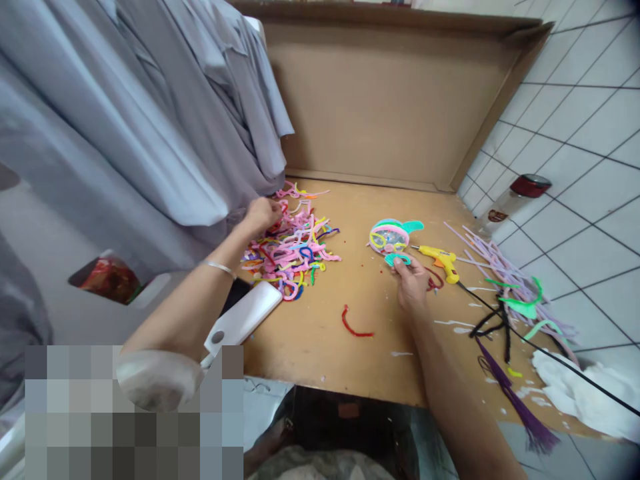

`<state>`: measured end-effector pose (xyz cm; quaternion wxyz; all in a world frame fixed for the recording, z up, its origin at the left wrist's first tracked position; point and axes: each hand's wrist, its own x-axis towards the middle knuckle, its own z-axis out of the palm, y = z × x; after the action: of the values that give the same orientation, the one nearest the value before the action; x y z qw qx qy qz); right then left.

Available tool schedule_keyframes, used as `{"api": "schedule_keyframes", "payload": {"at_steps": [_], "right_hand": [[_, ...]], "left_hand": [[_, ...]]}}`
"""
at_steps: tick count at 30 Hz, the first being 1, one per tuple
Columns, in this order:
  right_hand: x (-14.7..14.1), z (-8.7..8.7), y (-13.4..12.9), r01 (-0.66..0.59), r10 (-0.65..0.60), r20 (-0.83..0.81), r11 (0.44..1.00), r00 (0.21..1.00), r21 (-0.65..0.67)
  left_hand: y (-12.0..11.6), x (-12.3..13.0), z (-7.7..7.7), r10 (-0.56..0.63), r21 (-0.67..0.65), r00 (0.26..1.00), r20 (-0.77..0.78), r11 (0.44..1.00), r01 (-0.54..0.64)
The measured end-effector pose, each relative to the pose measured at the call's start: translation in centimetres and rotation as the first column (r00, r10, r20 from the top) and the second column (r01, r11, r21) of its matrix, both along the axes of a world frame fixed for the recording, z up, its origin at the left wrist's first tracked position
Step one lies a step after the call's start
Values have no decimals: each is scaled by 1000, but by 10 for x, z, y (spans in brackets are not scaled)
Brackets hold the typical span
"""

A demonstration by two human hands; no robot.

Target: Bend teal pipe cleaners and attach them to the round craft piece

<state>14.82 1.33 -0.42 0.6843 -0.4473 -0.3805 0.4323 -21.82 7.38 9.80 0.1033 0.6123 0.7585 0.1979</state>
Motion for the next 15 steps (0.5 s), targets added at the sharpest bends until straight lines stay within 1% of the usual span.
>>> {"api": "schedule_keyframes", "payload": {"at_steps": [2,4,5,7,9,11,12,15], "right_hand": [[0,0,0,3,-3,-2,1000,1000,1],[-1,0,-1,5,-5,-8,1000,1000,13],[-2,-1,-1,3,-3,-9,1000,1000,20],[-3,-1,-2,-4,4,-4,1000,1000,25],[-3,-2,-3,-12,12,3,1000,1000,19],[-3,-3,-2,-19,19,0,1000,1000,14],[-3,-3,-2,-22,22,-3,1000,1000,13],[-1,-6,1,-26,26,-1,1000,1000,2]], "left_hand": [[-7,-3,18,62,49,989,136,996,-70],[-14,-5,31,80,67,954,289,992,-104],[-17,-4,35,76,75,934,350,991,-109],[-21,-3,36,61,85,920,387,991,-101],[-25,0,31,48,85,938,343,993,-82],[-29,4,22,28,59,970,243,997,-43],[-32,6,16,2,33,982,187,999,-8],[-44,12,-4,-148,-61,987,61,987,152]]}}
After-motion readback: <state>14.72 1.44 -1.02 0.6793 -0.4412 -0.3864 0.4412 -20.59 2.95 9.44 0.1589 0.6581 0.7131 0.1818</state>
